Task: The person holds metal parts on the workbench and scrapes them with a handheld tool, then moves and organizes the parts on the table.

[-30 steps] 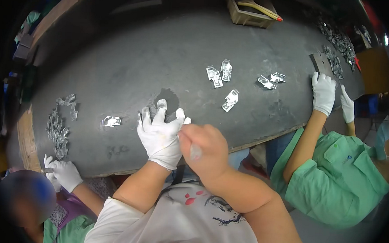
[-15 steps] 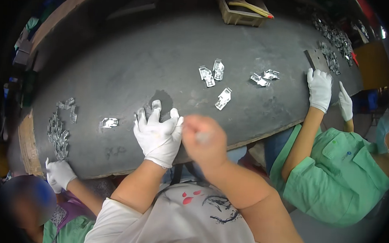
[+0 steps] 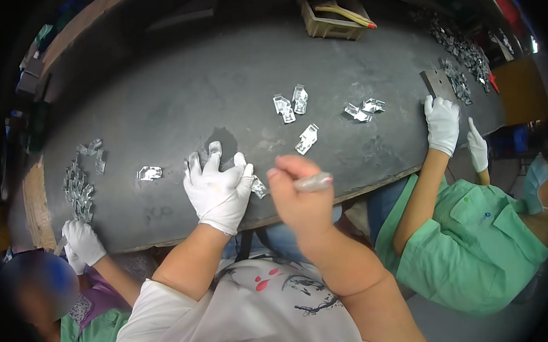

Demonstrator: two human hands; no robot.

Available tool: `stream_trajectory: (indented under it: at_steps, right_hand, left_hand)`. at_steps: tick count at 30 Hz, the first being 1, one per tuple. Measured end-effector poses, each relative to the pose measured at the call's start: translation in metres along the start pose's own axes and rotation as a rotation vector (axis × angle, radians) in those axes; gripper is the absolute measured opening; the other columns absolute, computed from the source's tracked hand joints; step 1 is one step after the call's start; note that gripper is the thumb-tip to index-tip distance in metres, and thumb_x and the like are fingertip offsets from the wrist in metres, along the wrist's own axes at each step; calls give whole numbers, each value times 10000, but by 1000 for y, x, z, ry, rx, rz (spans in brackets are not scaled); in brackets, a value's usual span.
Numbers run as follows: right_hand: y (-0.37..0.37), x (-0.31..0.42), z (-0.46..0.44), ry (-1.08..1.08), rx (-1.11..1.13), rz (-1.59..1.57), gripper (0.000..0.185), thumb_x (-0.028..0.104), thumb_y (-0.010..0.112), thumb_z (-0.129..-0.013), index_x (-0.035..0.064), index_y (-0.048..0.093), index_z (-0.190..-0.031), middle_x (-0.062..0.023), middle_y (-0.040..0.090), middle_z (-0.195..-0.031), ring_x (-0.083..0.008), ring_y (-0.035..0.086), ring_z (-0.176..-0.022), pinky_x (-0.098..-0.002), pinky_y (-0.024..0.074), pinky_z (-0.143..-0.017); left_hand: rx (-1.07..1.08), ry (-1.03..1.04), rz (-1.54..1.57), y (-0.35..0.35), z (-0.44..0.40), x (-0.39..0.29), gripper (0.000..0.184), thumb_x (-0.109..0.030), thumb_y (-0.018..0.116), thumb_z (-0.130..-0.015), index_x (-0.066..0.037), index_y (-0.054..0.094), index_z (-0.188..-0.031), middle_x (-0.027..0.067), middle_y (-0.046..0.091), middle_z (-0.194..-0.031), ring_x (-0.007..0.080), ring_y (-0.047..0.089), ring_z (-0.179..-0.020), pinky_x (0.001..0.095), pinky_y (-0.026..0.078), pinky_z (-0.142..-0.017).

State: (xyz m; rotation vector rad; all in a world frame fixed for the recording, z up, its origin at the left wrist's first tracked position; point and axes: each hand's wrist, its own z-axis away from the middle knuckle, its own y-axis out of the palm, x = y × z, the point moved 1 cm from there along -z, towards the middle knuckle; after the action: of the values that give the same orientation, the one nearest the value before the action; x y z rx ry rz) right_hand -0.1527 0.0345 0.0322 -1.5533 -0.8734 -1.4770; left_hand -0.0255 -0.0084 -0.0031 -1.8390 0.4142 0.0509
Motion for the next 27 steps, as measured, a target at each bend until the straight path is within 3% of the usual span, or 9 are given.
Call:
stream_trajectory:
  at_steps: [1, 3, 5, 6, 9, 12, 17, 21, 27]
  right_hand:
    - [5, 0, 3, -4, 11, 23, 177, 65, 636, -754, 3, 603, -916, -70, 612, -805, -117, 563, -714, -241, 454, -631]
    - [10, -2, 7, -380, 61, 395, 231, 65, 649, -681, 68, 615, -909, -82, 564, -713, -204, 542, -631, -293, 441, -573]
    - [16, 8, 15, -683, 182, 641, 265, 78, 652, -634, 100, 620, -896, -83, 522, -663, -249, 510, -587, -324, 425, -540]
    - [22, 10, 16, -742, 185, 617, 238, -49, 648, -593, 63, 589, -794, -76, 506, -613, -276, 464, -519, -333, 393, -483]
    - [21, 8, 12, -673, 251, 610, 225, -48, 643, -617, 57, 589, -809, -63, 516, -615, -260, 473, -519, -339, 405, -486]
    - [18, -6, 2, -582, 54, 551, 179, 60, 614, -670, 74, 614, -849, -51, 500, -616, -229, 486, -535, -350, 419, -514]
    - [-16, -19, -35, 538, -196, -162, 232, 87, 598, -760, -20, 540, -958, -29, 508, -674, -113, 502, -574, -277, 431, -445]
    - [-26, -17, -24, 351, -115, -250, 270, 52, 609, -755, -22, 515, -997, -60, 525, -718, -118, 518, -570, -245, 458, -447]
    - [6, -8, -10, 132, 57, -126, 154, 60, 620, -758, -12, 606, -893, -59, 596, -777, -87, 540, -663, -239, 449, -586]
  left_hand:
    - [40, -17, 11, 0, 1, 0, 209, -348, 616, -719, -234, 665, -887, 117, 546, -1143, 429, 475, -1020, 496, 355, -880]
    - [121, -49, 32, 1, 1, 1, 244, -390, 574, -761, -242, 654, -938, 119, 516, -1197, 436, 441, -1084, 513, 269, -960]
    - [139, -49, 24, 1, 1, 1, 247, -391, 576, -759, -243, 653, -941, 119, 518, -1195, 438, 446, -1077, 516, 272, -958]
    - [149, -50, 19, 1, 0, 2, 248, -391, 577, -759, -243, 652, -942, 119, 518, -1193, 439, 449, -1074, 517, 274, -957]
    - [154, -48, 25, 3, 0, 2, 243, -389, 584, -754, -240, 649, -935, 122, 517, -1193, 439, 446, -1077, 519, 277, -955]
    - [148, -46, 39, 4, 1, 2, 238, -388, 590, -749, -238, 646, -925, 124, 512, -1196, 436, 434, -1090, 518, 274, -959]
    - [104, -14, 20, -5, 1, 0, 204, -360, 607, -732, -231, 664, -880, 130, 538, -1155, 423, 452, -1051, 503, 334, -905]
    - [67, -2, 7, -3, -1, -1, 188, -341, 604, -739, -234, 671, -879, 136, 555, -1129, 412, 466, -1034, 499, 361, -885]
    - [59, -8, -19, -3, -1, -2, 196, -333, 607, -732, -234, 670, -889, 140, 558, -1126, 416, 476, -1033, 508, 359, -887]
